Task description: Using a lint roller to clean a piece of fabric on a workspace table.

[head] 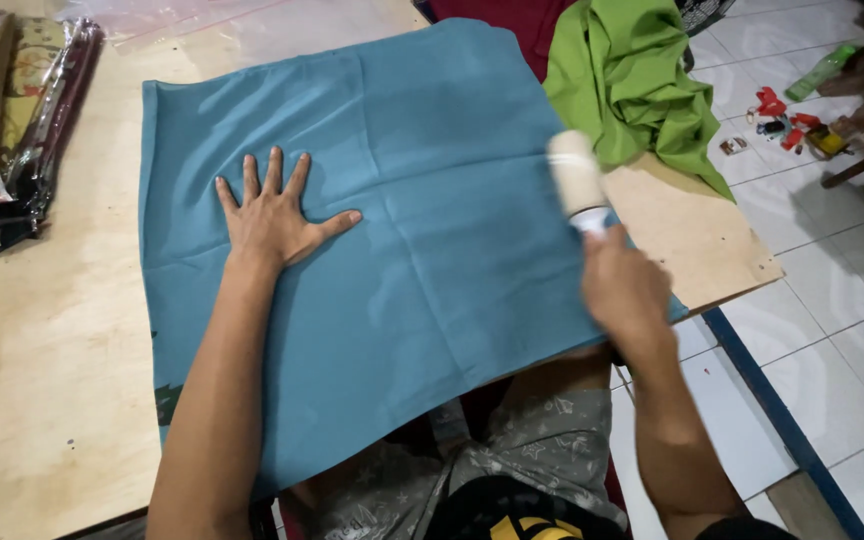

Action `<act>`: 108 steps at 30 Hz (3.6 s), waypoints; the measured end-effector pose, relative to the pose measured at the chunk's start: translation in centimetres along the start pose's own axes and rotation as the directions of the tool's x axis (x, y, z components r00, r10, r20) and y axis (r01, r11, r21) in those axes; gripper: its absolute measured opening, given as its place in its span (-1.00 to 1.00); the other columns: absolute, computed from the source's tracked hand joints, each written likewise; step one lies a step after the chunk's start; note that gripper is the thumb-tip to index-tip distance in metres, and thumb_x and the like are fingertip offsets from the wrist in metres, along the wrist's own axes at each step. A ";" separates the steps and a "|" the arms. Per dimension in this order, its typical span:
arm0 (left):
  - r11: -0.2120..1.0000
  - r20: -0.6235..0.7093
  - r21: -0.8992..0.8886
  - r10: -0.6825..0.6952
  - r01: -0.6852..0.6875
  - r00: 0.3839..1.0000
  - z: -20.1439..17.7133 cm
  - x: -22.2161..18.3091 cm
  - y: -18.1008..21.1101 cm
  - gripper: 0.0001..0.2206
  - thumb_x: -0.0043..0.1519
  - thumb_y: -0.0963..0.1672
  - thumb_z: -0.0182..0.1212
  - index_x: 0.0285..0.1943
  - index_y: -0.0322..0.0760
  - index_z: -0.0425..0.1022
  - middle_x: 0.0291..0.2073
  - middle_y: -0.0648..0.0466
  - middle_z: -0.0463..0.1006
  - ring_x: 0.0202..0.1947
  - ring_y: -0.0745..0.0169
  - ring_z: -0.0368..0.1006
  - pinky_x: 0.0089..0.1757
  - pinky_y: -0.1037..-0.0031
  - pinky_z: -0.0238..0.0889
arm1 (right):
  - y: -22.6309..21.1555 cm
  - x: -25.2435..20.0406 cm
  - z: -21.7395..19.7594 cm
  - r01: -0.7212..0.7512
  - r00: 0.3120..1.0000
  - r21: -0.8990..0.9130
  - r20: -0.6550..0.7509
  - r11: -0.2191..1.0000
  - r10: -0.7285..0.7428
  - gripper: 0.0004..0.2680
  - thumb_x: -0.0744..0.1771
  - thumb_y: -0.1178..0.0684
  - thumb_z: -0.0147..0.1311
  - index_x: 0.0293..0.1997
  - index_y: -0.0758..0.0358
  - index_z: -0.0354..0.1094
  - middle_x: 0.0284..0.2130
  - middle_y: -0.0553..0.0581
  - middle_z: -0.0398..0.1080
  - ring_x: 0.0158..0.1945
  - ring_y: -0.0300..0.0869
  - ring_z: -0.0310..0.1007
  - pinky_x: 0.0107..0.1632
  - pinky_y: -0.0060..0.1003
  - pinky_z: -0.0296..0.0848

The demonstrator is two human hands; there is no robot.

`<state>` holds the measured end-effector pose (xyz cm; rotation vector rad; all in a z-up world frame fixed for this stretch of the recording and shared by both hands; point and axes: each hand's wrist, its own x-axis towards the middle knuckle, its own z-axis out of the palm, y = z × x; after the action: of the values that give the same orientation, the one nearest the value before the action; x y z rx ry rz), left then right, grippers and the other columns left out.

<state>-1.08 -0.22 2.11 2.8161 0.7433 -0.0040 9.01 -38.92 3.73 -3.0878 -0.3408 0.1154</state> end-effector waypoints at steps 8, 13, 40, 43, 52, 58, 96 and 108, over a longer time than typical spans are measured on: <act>1.000 0.007 -0.016 -0.008 0.008 1.000 0.0 0.1 0.0 0.03 -0.03 0.48 -0.12 0.64 0.24 -0.05 0.63 0.12 -0.13 0.60 -0.15 -0.34 0.37 -0.28 -0.54 | -2.8 -8.7 2.9 0.399 0.915 0.008 -0.068 0.917 -0.397 -0.65 0.44 -0.27 -0.33 0.06 0.19 0.26 -0.62 0.41 0.49 -0.42 0.29 0.62 -0.26 0.24 0.54; 1.000 0.001 -0.001 -0.007 0.007 1.000 0.0 0.0 0.0 0.03 -0.02 0.48 -0.12 0.64 0.23 -0.04 0.63 0.10 -0.12 0.60 -0.16 -0.33 0.37 -0.27 -0.54 | 2.3 -7.3 1.0 -0.049 0.970 0.036 0.238 0.998 0.039 -0.55 0.47 -0.31 -0.54 0.05 0.16 0.34 -0.31 0.54 0.59 -0.03 0.44 0.58 0.10 0.35 0.40; 0.999 -0.006 -0.044 0.031 -0.032 0.999 0.3 0.3 0.0 0.08 -0.08 0.47 -0.27 0.63 0.11 -0.13 0.61 -0.04 -0.22 0.57 -0.26 -0.44 0.30 -0.37 -0.64 | 7.6 -9.2 2.0 -0.089 0.947 0.197 0.320 0.976 0.022 -0.63 0.46 -0.25 -0.47 -0.20 0.08 0.32 -0.54 0.22 0.51 -0.44 0.09 0.52 -0.30 -0.03 0.27; 0.998 -0.033 -0.046 0.048 -0.049 0.998 0.4 0.2 -0.2 0.09 -0.07 0.48 -0.28 0.63 0.09 -0.11 0.60 -0.07 -0.18 0.57 -0.29 -0.41 0.29 -0.39 -0.62 | 10.5 -8.7 0.9 -0.184 0.969 0.252 0.207 0.950 0.133 -0.58 0.49 -0.23 -0.48 -0.10 0.25 0.36 -0.30 0.41 0.57 -0.16 0.27 0.60 -0.09 0.09 0.40; 0.999 -0.002 -0.030 0.029 -0.029 1.000 0.3 0.2 0.0 0.09 -0.07 0.48 -0.29 0.64 0.10 -0.15 0.61 -0.04 -0.22 0.57 -0.27 -0.44 0.30 -0.38 -0.64 | 10.7 -9.8 0.9 -0.200 0.980 0.291 0.084 0.936 0.183 -0.58 0.50 -0.23 -0.49 -0.07 0.25 0.35 -0.43 0.37 0.52 -0.33 0.22 0.55 -0.24 0.08 0.36; 0.999 -0.026 -0.039 0.034 -0.035 0.999 0.4 0.2 -0.1 0.08 -0.07 0.47 -0.25 0.63 0.10 -0.11 0.60 -0.06 -0.18 0.57 -0.28 -0.41 0.29 -0.40 -0.61 | 4.7 -11.9 2.6 -0.011 0.930 0.509 0.321 0.860 -0.178 -0.55 0.37 -0.36 -0.42 -0.27 0.10 0.42 -0.69 0.02 0.36 -0.63 -0.19 0.29 -0.48 -0.24 0.13; 0.581 -0.208 -0.780 0.111 -0.233 0.972 0.9 -10.8 11.5 -0.57 0.37 0.10 -0.06 -0.28 -0.32 0.43 -0.54 -0.28 0.57 -0.36 -0.37 0.58 -0.36 0.04 0.33 | -6.0 1.0 1.2 0.485 0.621 0.821 -0.081 0.301 -0.780 -0.79 0.39 0.04 0.06 0.05 0.37 0.43 -0.23 0.34 0.57 -0.13 -0.02 0.57 0.03 0.01 0.49; 0.994 -0.444 -0.083 -0.096 0.066 0.891 9.5 -7.6 12.7 -0.69 0.32 0.05 -0.02 -0.20 -0.23 0.46 -0.45 -0.10 0.59 -0.50 -0.26 0.56 -0.46 -0.06 0.37 | -2.9 21.2 2.6 0.674 0.739 0.066 -0.029 0.736 -0.674 -0.42 0.39 -0.42 -0.49 0.59 0.00 -0.19 0.55 0.16 -0.20 0.58 0.11 -0.32 0.46 0.30 -0.33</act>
<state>-0.99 -16.70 -3.90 2.7432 0.9324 0.6650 28.83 -31.33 -0.27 -2.6711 -1.3878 0.0935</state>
